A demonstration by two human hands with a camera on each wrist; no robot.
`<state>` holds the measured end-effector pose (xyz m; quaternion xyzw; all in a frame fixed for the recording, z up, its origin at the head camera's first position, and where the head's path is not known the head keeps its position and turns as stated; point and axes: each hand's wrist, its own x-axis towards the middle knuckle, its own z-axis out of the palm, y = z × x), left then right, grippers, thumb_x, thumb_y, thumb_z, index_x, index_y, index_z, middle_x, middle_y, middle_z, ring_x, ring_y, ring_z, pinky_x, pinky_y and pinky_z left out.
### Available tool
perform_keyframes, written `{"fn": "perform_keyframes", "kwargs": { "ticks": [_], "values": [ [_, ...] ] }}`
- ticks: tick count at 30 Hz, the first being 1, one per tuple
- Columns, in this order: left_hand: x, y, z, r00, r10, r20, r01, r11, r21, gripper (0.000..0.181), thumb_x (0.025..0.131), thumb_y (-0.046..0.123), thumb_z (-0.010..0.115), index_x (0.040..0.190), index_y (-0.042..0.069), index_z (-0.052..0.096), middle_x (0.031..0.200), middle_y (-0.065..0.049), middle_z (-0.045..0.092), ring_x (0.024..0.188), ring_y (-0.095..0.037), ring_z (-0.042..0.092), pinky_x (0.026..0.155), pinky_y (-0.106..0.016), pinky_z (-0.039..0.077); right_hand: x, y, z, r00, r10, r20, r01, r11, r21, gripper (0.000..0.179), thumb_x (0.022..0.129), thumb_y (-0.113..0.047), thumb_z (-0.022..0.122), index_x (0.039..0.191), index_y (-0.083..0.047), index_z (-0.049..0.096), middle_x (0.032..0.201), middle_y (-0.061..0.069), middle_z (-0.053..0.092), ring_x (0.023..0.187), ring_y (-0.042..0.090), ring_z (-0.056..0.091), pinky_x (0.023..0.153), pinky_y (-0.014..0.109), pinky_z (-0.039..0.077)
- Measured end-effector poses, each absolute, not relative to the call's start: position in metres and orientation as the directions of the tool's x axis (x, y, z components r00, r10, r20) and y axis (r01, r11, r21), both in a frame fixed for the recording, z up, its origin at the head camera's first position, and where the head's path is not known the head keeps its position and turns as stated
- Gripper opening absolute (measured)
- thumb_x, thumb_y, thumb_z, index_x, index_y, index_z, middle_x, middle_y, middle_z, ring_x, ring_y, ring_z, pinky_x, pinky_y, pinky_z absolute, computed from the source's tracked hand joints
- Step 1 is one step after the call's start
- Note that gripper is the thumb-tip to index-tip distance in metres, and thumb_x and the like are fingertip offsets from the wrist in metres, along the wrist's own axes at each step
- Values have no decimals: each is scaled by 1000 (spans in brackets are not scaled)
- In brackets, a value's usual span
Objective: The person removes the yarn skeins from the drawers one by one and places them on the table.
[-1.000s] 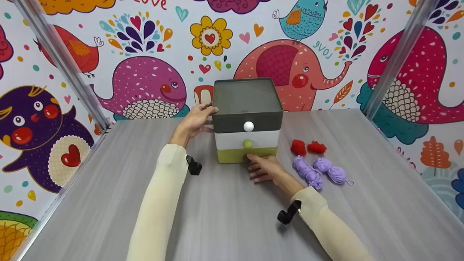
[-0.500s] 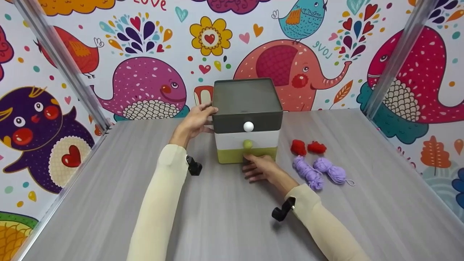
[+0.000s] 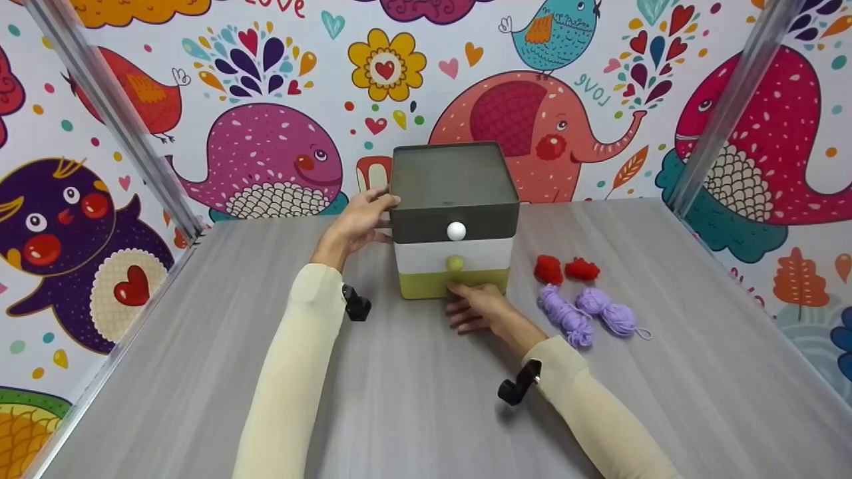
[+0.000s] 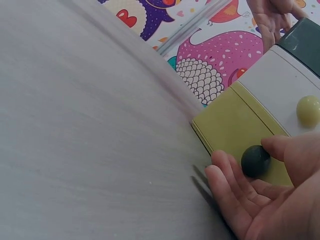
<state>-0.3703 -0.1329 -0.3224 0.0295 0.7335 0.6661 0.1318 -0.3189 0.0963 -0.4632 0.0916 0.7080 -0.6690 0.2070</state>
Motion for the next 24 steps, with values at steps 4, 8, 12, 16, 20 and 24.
{"fn": "perform_keyframes", "kwargs": {
  "ticks": [4,8,12,16,20,24],
  "values": [
    [-371,-133,-323,-962,227,-150,-129,104,986,66,103,24,50,161,11,20,155,-18,39,125,-40,59,101,-61,50,-319,97,-463,-894,-147,-422,413,93,-906,48,96,-41,64,110,5,67,80,5,74,62,18,70,57,32,61],
    [-371,-133,-322,-963,223,-151,-128,112,985,66,103,24,50,161,11,20,155,-18,39,126,-41,58,102,-61,49,-319,99,-463,-891,-147,-430,419,102,-902,47,96,-40,65,111,4,67,81,6,74,63,19,71,59,32,61],
    [-370,-132,-321,-961,229,-156,-133,111,985,67,103,24,50,161,12,19,157,-17,37,129,-42,55,103,-61,49,-317,100,-461,-888,-152,-434,423,100,-901,44,96,-37,65,110,4,67,79,6,75,61,18,70,59,33,61],
    [-371,-133,-321,-961,229,-157,-135,112,985,68,103,24,51,161,11,18,156,-17,37,129,-41,55,103,-60,49,-313,102,-459,-884,-169,-436,424,108,-899,41,95,-35,67,108,4,67,79,7,76,60,17,69,60,33,62],
    [-371,-134,-321,-962,224,-155,-134,109,985,68,103,24,51,161,10,17,154,-18,39,127,-40,57,102,-60,50,-307,102,-459,-880,-189,-435,418,124,-900,40,95,-35,67,105,3,69,81,8,76,60,16,69,60,33,62],
    [-372,-133,-322,-963,222,-155,-135,103,985,68,103,24,50,161,10,17,155,-18,39,126,-40,57,102,-60,50,-300,104,-460,-881,-195,-432,413,132,-901,41,94,-36,68,104,3,71,84,9,77,60,17,70,60,34,62]
  ]
}}
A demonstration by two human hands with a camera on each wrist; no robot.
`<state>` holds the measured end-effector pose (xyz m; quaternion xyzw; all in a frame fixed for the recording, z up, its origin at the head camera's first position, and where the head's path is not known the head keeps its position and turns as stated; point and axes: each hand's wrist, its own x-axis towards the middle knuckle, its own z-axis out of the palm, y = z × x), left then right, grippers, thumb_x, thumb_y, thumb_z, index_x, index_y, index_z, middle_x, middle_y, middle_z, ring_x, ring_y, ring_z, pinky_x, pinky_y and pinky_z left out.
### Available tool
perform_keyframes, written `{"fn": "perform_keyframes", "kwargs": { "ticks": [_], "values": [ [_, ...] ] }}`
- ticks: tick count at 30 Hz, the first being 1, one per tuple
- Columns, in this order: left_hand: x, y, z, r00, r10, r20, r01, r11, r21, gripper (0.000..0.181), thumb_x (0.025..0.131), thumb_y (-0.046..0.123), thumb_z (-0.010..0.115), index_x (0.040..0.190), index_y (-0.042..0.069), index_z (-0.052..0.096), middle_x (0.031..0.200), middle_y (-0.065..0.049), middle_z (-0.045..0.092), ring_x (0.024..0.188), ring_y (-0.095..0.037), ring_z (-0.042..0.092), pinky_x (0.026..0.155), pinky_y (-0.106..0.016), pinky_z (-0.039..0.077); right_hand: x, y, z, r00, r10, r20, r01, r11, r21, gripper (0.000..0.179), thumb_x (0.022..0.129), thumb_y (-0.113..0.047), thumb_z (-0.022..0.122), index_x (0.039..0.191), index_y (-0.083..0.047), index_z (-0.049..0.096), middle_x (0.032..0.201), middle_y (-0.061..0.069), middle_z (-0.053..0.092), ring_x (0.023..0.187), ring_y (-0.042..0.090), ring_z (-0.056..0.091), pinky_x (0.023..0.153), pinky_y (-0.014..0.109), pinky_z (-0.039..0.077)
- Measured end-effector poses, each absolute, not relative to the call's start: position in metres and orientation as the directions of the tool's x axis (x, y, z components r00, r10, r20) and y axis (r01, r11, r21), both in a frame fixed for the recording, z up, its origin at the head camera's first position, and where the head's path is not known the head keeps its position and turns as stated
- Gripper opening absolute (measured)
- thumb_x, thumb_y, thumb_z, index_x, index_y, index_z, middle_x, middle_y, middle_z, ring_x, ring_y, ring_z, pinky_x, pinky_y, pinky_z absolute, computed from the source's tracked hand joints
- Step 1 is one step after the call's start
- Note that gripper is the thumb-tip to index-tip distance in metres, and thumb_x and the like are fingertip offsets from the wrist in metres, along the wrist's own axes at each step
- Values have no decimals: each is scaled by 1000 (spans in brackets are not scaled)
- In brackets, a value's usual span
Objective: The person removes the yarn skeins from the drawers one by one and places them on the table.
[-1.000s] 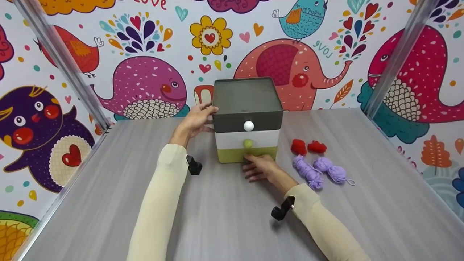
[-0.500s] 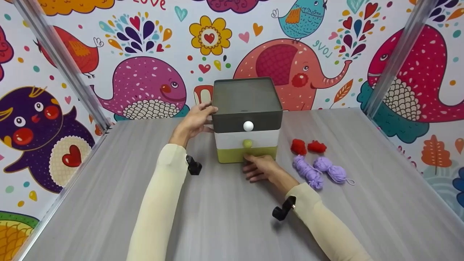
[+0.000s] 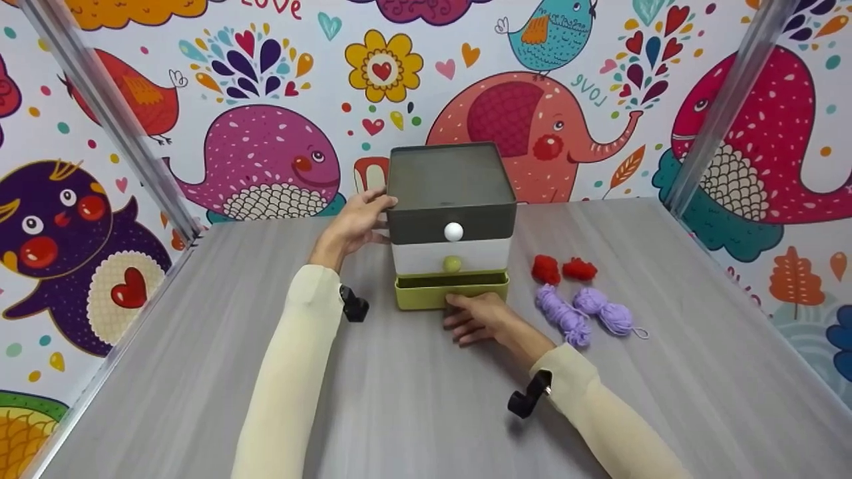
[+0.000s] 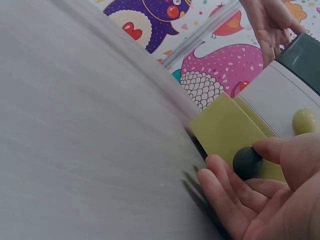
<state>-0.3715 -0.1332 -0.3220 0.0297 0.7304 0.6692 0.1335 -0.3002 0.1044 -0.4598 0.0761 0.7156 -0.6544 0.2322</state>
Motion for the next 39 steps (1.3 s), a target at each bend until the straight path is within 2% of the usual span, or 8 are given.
{"fn": "perform_keyframes", "kwargs": {
  "ticks": [14,28,39],
  "values": [
    [-372,-133,-321,-961,226,-161,-138,112,984,67,103,25,51,161,12,20,155,-18,38,128,-41,56,102,-60,50,-281,110,-461,-892,-224,-393,347,220,-912,46,93,-42,68,104,2,72,85,9,78,60,15,70,58,31,61],
    [-372,-134,-321,-961,221,-168,-147,109,983,68,103,25,51,161,12,18,156,-18,37,129,-41,56,103,-60,50,-255,115,-460,-875,-291,-387,310,278,-909,47,92,-44,68,101,2,74,83,9,77,61,13,69,58,31,61],
    [-370,-133,-322,-964,212,-161,-139,114,984,67,104,24,50,161,11,19,150,-19,44,127,-40,57,102,-60,50,-237,119,-459,-872,-308,-382,275,338,-900,49,93,-47,67,101,0,75,83,9,78,59,12,69,57,32,61]
  ]
}}
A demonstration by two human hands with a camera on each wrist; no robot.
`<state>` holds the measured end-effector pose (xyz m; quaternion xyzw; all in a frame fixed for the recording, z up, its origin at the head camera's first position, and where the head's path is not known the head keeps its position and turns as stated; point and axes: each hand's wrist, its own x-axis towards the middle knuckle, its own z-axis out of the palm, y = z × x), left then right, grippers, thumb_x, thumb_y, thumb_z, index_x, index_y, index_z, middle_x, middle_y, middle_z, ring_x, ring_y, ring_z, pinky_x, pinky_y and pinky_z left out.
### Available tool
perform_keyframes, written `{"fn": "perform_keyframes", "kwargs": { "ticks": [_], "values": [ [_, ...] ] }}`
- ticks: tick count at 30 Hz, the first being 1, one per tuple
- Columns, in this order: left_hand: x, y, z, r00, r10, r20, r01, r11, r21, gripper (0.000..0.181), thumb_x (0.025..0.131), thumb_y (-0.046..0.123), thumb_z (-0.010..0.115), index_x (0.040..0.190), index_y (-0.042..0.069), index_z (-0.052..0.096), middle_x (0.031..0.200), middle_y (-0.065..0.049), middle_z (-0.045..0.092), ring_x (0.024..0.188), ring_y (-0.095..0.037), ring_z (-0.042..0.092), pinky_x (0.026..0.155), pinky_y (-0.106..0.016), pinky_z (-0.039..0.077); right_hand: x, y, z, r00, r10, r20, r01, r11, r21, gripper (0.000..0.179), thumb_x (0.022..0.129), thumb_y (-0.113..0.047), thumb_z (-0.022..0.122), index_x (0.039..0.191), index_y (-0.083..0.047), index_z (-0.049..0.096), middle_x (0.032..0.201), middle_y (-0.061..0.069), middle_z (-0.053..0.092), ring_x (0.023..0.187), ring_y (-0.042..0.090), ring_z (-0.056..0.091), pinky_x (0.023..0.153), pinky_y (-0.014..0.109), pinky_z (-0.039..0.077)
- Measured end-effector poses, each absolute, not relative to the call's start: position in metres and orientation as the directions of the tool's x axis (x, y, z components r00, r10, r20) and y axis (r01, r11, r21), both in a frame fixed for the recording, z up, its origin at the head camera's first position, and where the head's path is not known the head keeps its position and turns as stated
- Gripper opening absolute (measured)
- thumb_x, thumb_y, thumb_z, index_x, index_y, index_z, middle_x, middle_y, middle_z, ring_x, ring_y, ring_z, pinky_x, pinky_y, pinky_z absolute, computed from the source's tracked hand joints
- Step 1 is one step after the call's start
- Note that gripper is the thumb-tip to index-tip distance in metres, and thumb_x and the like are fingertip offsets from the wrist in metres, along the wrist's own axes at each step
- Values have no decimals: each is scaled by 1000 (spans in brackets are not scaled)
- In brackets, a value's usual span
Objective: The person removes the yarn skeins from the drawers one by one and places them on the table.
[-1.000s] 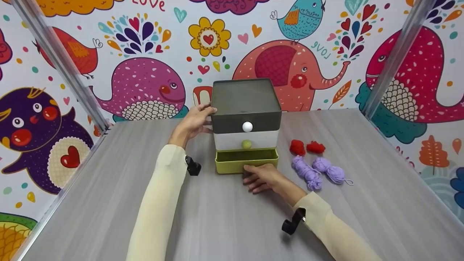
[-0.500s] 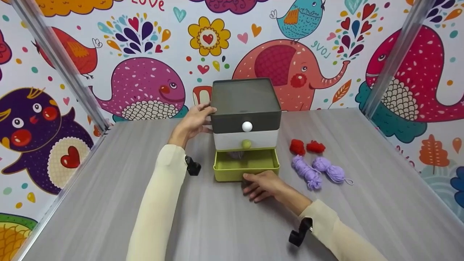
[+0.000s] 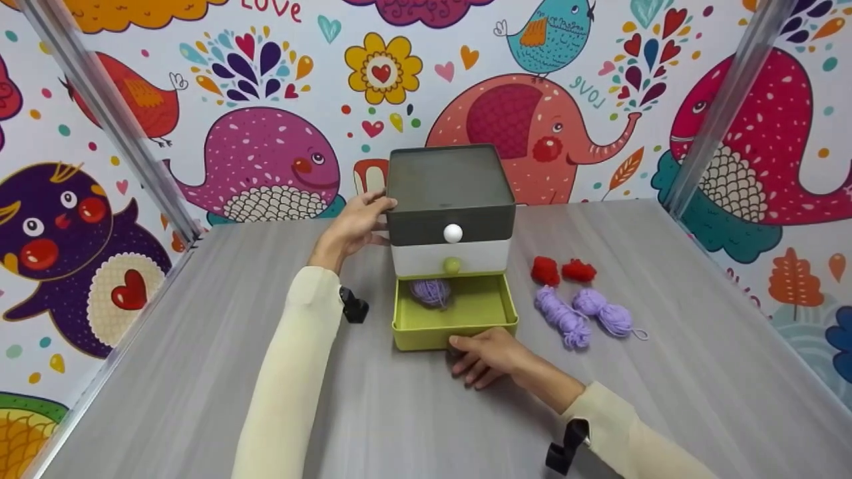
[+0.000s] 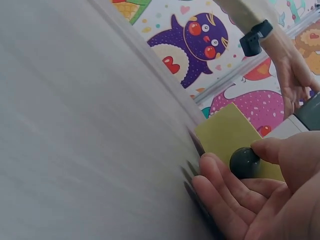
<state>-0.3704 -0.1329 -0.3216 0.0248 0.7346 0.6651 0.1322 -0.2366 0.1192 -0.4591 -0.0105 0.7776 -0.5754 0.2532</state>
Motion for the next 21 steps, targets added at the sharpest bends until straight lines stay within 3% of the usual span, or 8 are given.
{"fn": "perform_keyframes", "kwargs": {
  "ticks": [13,21],
  "values": [
    [-370,-132,-321,-962,216,-166,-141,129,982,68,104,25,51,161,12,18,157,-18,37,131,-42,53,103,-60,49,-216,121,-460,-865,-318,-389,262,376,-889,50,94,-48,64,97,1,77,83,9,77,58,11,67,54,30,59],
    [-371,-132,-321,-962,218,-163,-140,117,983,67,104,25,50,161,11,18,154,-19,39,129,-41,56,102,-60,50,-206,120,-458,-864,-309,-396,261,398,-879,47,95,-45,64,95,1,76,81,9,77,57,11,67,53,30,59]
  ]
}}
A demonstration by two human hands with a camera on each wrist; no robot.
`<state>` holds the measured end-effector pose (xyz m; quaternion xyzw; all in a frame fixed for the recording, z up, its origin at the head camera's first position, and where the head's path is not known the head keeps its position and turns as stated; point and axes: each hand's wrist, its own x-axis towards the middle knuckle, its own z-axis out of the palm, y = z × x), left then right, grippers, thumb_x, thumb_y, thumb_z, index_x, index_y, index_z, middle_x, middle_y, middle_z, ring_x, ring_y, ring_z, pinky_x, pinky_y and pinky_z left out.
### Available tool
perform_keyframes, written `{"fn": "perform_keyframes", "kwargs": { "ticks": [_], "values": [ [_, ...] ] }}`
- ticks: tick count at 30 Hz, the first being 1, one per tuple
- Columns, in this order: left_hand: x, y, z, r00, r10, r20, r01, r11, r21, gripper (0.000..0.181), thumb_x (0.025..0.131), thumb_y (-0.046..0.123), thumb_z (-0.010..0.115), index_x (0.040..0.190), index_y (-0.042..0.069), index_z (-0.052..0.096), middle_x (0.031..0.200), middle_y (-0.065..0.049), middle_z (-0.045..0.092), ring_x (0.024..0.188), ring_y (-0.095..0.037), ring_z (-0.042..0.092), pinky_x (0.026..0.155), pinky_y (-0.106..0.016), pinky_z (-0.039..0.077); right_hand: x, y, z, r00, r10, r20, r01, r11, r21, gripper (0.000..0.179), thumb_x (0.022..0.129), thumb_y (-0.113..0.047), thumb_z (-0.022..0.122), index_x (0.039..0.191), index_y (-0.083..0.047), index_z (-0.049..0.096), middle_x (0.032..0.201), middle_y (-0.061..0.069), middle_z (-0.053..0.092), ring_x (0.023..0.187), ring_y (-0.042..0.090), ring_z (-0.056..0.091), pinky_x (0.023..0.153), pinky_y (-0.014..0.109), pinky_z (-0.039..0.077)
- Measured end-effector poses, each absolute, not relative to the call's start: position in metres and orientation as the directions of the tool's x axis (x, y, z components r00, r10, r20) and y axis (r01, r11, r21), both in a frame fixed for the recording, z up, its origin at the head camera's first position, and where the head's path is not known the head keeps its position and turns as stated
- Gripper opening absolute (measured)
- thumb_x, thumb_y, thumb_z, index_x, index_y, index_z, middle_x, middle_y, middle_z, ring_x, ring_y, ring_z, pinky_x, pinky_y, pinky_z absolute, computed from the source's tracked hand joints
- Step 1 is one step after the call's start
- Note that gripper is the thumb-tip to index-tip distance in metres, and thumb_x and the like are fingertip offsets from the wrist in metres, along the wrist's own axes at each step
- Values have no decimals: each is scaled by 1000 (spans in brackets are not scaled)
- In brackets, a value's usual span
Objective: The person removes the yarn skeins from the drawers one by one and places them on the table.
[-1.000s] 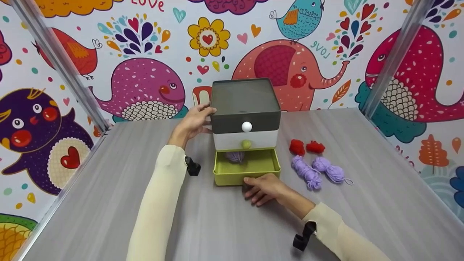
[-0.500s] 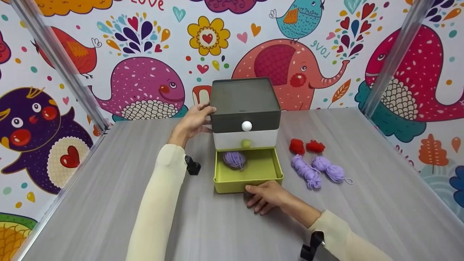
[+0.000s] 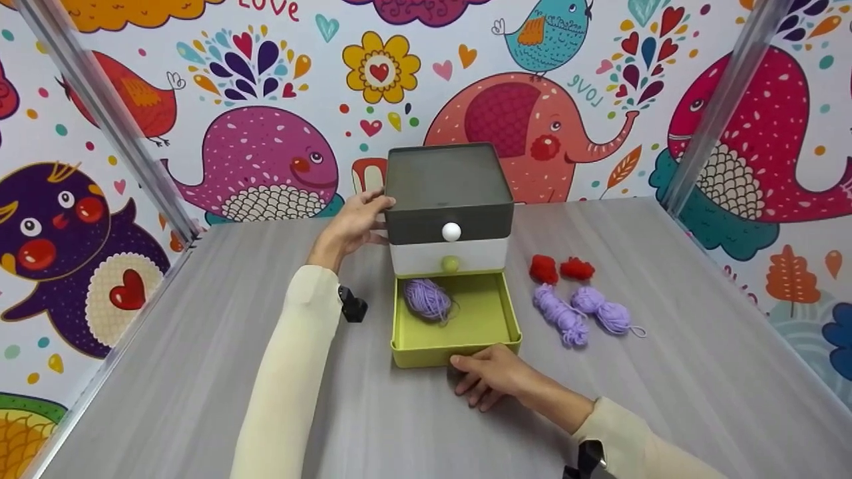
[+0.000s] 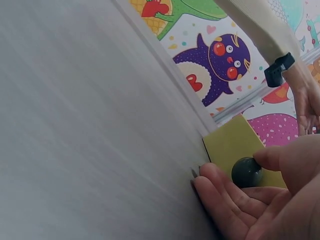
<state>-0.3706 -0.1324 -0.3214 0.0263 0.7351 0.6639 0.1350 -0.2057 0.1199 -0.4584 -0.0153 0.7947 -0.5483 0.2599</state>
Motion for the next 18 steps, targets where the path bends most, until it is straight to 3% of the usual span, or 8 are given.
{"fn": "perform_keyframes", "kwargs": {
  "ticks": [18],
  "values": [
    [-370,-133,-322,-962,220,-159,-137,112,984,66,104,23,49,161,12,19,152,-19,43,130,-41,55,103,-60,49,-191,124,-459,-844,-348,-408,282,359,-890,47,96,-43,64,96,3,75,80,9,77,56,12,67,52,32,60]
  ]
}}
